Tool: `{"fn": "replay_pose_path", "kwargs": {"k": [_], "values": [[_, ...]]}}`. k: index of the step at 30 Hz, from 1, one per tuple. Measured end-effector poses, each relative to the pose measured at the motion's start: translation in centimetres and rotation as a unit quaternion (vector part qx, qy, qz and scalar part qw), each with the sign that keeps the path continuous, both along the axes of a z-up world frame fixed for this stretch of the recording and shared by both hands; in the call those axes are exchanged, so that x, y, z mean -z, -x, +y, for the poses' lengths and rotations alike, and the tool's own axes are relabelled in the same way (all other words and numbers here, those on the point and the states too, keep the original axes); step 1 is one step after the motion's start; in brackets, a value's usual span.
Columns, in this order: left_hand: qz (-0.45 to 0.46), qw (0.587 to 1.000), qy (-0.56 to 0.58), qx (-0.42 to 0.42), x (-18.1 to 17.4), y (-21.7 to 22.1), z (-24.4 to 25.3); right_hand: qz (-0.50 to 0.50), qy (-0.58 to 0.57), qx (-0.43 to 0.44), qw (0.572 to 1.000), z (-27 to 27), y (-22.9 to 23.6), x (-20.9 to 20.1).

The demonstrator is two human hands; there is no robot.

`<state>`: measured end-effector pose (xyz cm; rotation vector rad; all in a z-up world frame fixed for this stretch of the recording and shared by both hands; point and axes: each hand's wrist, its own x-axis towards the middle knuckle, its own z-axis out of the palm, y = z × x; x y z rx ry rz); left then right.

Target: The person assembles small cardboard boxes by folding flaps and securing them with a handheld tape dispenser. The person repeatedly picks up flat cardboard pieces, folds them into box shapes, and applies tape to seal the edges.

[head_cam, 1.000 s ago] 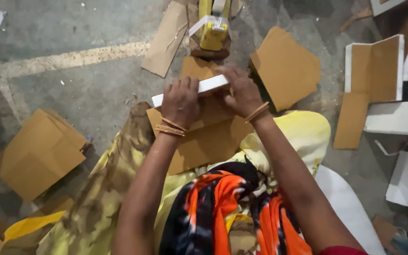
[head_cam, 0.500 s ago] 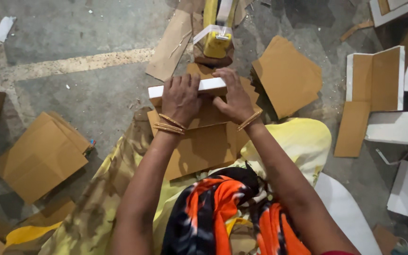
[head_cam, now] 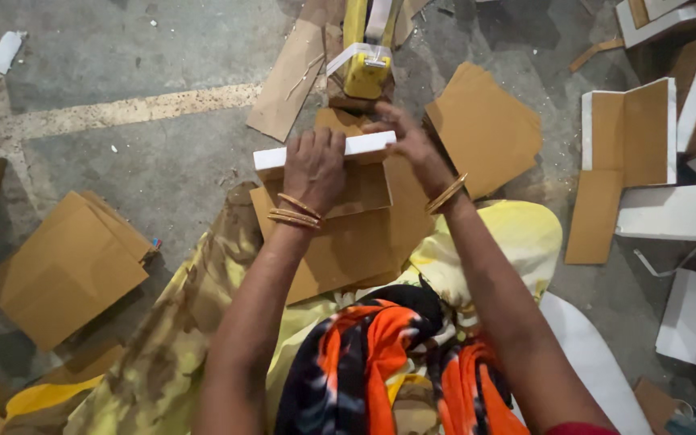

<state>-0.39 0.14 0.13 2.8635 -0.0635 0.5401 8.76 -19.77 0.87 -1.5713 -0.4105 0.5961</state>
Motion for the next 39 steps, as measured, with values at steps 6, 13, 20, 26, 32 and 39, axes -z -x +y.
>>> {"fn": "replay_pose_path", "kwargs": {"k": [6, 13, 20, 26, 32, 39], "values": [[-0.014, 1.0, 0.015, -0.005, -0.1, 0.4, 0.5, -0.003, 0.097, 0.153, 0.983, 1.6, -9.3, 2.1], [-0.012, 1.0, -0.009, -0.002, 0.1, 0.0, 0.8, -0.029, 0.164, 0.116, 0.979, 4.6, -11.6, 0.1], [-0.002, 0.999, 0.016, 0.029, 0.4, -0.9, 1.3, 0.04, 0.003, 0.082, 0.996, -0.3, 3.0, -0.7], [0.024, 0.999, 0.008, 0.048, -0.6, -2.5, 1.2, 0.152, 0.041, 0.133, 0.978, -0.4, 4.5, 3.1], [0.012, 0.996, 0.034, 0.082, -1.8, -2.4, 1.6, 0.165, 0.051, 0.177, 0.969, 0.2, 3.1, 5.5], [0.025, 0.995, 0.036, 0.092, -1.8, -2.1, 1.8, -0.122, 0.35, 0.143, 0.918, -1.7, 0.8, 7.2]]}}
